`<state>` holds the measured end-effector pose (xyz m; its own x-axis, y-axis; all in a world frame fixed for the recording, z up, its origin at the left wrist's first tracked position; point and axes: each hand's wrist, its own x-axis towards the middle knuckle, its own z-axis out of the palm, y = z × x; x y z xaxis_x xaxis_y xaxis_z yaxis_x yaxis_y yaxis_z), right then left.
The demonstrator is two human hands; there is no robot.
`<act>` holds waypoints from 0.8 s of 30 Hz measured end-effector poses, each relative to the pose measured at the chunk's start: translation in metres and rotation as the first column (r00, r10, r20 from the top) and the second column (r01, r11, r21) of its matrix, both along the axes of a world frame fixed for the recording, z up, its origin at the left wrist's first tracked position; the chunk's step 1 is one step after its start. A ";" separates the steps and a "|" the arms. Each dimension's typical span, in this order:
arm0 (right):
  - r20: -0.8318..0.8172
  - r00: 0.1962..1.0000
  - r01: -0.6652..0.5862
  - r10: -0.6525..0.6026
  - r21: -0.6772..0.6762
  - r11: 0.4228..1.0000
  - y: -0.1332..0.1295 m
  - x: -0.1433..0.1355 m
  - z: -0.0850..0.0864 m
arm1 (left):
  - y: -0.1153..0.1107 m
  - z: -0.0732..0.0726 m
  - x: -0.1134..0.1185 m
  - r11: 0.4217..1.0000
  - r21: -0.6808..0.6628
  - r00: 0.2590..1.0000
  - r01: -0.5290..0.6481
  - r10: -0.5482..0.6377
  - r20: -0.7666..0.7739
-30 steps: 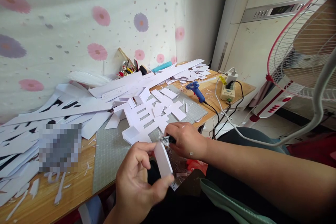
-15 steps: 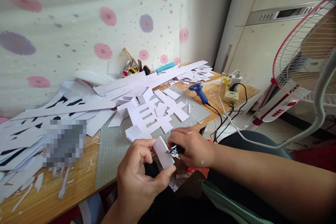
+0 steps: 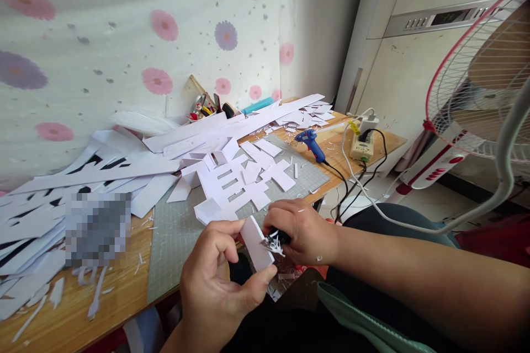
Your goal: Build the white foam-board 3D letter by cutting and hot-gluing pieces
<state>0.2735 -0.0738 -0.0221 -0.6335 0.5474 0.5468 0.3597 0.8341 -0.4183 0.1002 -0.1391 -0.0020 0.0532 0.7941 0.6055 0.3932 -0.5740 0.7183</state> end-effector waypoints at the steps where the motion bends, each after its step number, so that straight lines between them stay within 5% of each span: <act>1: 0.002 1.000 -0.006 0.006 0.005 1.000 -0.001 0.000 0.000 | 0.000 0.000 -0.001 1.000 0.002 1.000 0.008 -0.008 0.003; 20: 0.035 0.997 0.068 -0.070 0.044 0.997 0.005 -0.005 -0.002 | 0.000 0.000 -0.002 0.999 -0.025 0.999 0.040 -0.039 0.017; 24: 0.227 0.948 0.239 -0.221 -0.055 0.969 0.009 -0.008 0.001 | -0.003 0.002 0.002 0.998 -0.005 0.998 0.068 -0.068 -0.004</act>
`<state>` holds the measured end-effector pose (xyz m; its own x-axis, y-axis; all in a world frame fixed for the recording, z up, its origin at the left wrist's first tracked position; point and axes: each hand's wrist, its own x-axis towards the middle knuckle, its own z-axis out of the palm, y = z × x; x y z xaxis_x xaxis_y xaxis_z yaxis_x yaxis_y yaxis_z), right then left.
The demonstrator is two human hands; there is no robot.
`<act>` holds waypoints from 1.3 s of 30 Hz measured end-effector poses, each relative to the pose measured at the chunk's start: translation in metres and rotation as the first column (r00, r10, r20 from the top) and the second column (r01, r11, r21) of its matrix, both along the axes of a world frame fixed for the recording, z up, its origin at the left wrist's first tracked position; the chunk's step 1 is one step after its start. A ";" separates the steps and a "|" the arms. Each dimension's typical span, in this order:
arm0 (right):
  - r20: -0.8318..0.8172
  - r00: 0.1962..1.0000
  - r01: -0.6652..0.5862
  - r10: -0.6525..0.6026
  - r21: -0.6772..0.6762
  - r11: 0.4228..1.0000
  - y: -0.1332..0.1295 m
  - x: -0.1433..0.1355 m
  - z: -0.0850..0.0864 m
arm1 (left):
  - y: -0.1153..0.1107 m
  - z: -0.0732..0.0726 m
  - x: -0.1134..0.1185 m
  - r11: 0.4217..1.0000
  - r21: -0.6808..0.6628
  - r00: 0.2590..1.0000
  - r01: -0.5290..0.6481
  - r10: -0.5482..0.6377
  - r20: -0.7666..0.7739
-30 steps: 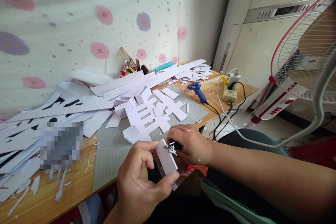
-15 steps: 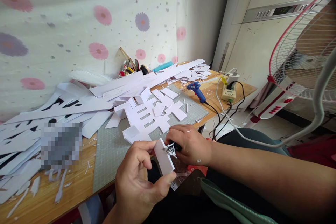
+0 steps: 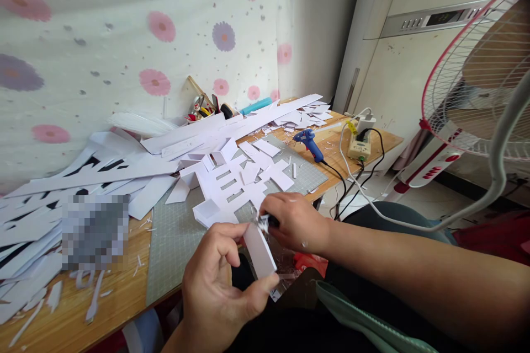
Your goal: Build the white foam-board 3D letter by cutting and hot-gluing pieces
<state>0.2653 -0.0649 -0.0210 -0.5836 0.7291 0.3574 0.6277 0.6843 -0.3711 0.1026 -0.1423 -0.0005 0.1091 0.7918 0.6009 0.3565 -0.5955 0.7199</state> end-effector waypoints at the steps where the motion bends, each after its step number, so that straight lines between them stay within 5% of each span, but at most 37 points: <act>1: 0.060 0.996 0.069 -0.067 -0.039 0.997 0.003 -0.001 0.002 | -0.001 -0.001 0.001 1.000 0.014 1.000 0.011 -0.011 -0.007; 7: 0.301 0.917 0.293 -0.263 -0.056 0.955 0.047 -0.003 0.018 | 0.007 -0.018 -0.002 0.997 0.028 0.987 -0.072 0.075 -0.142; 14: 0.312 0.928 0.218 -0.202 -0.017 0.976 0.105 -0.023 0.006 | 0.027 -0.025 -0.031 0.943 0.199 0.845 -0.267 0.328 -0.422; 17: 0.227 0.953 0.194 -0.201 0.054 0.979 0.096 -0.036 0.011 | 0.031 -0.024 -0.043 0.921 0.257 0.813 -0.293 0.381 -0.440; 20: -0.066 0.997 -0.039 0.033 -0.089 0.995 0.077 -0.051 0.021 | 0.035 -0.027 -0.053 0.904 0.304 0.792 -0.300 0.414 -0.449; 22: -0.263 0.945 -0.270 0.193 -0.300 0.915 0.069 -0.061 0.024 | 0.039 -0.028 -0.060 0.886 0.343 0.774 -0.311 0.446 -0.449; 24: -0.373 0.902 -0.378 0.216 -0.445 0.812 0.068 -0.071 0.021 | 0.043 -0.029 -0.067 0.875 0.377 0.763 -0.306 0.462 -0.453; 27: -0.400 0.903 -0.344 0.157 -0.451 0.824 0.074 -0.081 0.011 | 0.052 -0.032 -0.081 0.886 0.361 0.783 -0.291 0.438 -0.442; 33: -0.283 0.949 -0.245 0.143 -0.370 0.896 0.076 -0.098 -0.010 | 0.059 -0.054 -0.113 0.862 0.071 0.838 -0.502 0.505 -0.208; 39: -0.247 0.959 -0.227 0.142 -0.364 0.903 0.070 -0.105 -0.021 | 0.057 -0.068 -0.113 0.884 -0.021 0.863 -0.467 0.450 -0.230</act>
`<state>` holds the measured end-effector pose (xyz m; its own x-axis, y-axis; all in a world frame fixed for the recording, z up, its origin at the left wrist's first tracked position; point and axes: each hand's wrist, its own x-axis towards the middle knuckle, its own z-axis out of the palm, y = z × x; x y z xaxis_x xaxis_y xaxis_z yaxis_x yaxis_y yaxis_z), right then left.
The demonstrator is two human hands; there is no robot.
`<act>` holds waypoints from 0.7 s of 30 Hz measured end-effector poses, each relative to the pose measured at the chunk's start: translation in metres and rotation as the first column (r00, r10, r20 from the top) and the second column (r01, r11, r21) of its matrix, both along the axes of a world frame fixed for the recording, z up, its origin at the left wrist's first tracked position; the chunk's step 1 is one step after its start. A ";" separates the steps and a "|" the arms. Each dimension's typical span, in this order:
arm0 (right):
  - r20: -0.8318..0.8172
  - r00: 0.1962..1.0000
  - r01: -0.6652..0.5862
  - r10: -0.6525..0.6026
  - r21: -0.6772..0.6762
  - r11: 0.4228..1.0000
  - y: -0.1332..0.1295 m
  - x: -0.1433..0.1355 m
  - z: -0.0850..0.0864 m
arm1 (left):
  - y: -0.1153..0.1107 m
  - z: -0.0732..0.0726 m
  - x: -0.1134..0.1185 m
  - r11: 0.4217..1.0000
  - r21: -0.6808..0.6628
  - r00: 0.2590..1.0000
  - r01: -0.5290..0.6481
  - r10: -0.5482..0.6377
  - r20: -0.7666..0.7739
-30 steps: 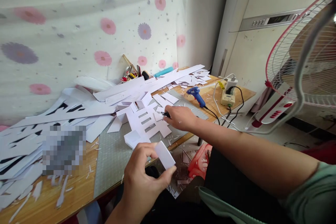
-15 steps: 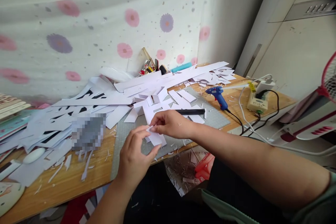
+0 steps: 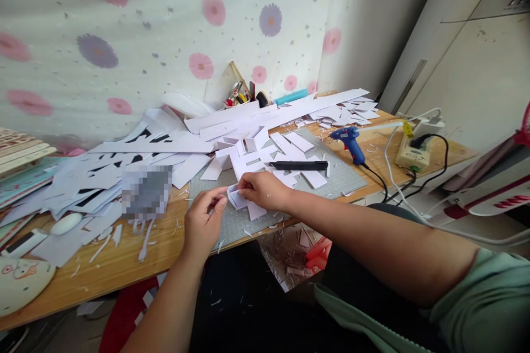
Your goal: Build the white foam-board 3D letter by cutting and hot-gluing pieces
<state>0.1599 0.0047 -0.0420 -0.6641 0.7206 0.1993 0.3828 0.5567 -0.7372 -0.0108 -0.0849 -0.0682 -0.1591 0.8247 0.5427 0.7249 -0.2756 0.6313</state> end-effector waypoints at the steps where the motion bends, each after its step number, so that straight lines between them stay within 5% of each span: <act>1: 0.000 1.000 -0.004 0.004 -0.004 1.000 0.000 0.000 -0.001 | 0.001 -0.001 0.001 1.000 -0.004 1.000 0.010 -0.010 0.001; 21: -0.010 0.998 -0.066 0.066 -0.002 0.998 -0.003 0.004 -0.003 | 0.005 0.000 0.002 0.997 -0.017 0.996 0.077 -0.077 -0.050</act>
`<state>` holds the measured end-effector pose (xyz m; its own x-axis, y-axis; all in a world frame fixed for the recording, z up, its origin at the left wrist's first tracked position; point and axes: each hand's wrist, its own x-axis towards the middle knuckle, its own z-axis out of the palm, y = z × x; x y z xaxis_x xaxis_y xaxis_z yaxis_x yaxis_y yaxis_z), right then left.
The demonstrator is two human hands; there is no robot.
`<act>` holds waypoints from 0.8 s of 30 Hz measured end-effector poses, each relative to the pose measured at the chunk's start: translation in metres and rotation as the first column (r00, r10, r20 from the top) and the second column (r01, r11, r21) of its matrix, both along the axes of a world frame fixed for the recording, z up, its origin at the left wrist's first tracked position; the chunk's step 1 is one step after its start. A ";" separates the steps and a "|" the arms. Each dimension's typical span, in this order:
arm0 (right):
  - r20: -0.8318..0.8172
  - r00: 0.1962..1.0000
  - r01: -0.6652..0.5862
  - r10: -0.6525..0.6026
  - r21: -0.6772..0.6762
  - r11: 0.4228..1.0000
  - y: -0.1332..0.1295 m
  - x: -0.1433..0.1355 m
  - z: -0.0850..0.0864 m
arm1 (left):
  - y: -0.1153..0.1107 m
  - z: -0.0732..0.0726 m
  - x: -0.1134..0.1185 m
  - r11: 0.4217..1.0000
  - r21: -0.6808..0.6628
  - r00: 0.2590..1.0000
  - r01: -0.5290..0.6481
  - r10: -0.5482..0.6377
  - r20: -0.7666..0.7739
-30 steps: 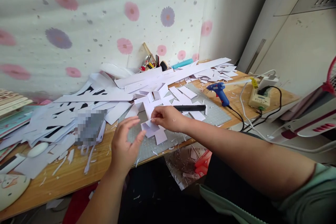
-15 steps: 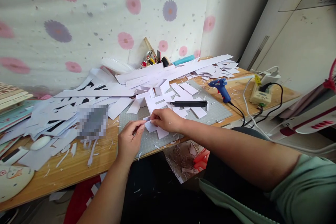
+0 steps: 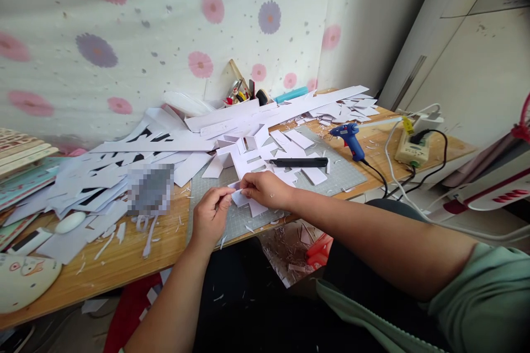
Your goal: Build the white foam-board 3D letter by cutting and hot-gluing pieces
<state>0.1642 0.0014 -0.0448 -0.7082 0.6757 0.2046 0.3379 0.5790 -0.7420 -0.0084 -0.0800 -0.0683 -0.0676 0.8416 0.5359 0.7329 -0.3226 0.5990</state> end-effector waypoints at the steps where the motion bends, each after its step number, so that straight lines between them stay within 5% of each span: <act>1: -0.004 1.000 0.000 0.000 0.000 1.000 0.000 0.000 0.000 | 0.000 0.000 0.000 1.000 0.000 1.000 0.001 -0.001 -0.001; 13: -0.087 0.996 0.013 -0.013 0.001 1.000 0.001 -0.005 -0.006 | 0.002 0.006 0.003 0.999 0.036 0.994 0.010 -0.006 -0.105; 18: -0.157 0.973 0.184 -0.171 0.078 0.980 0.027 0.023 0.018 | 0.014 0.020 0.002 0.990 0.144 0.940 0.002 0.047 -0.338; 20: -0.201 0.903 0.408 -0.381 0.117 0.906 0.045 0.058 0.033 | 0.015 0.028 0.001 0.992 0.123 0.957 0.004 0.032 -0.287; 24: -0.198 0.605 0.796 -0.771 0.169 0.581 0.065 0.148 0.057 | 0.005 0.043 0.006 0.980 0.025 0.973 -0.199 0.195 0.124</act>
<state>0.3125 0.0665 0.0125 0.1063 0.8857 0.4519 0.6770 0.2684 -0.6853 -0.0024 -0.0746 -0.0254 -0.2959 0.7852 0.5440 0.7074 -0.2025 0.6771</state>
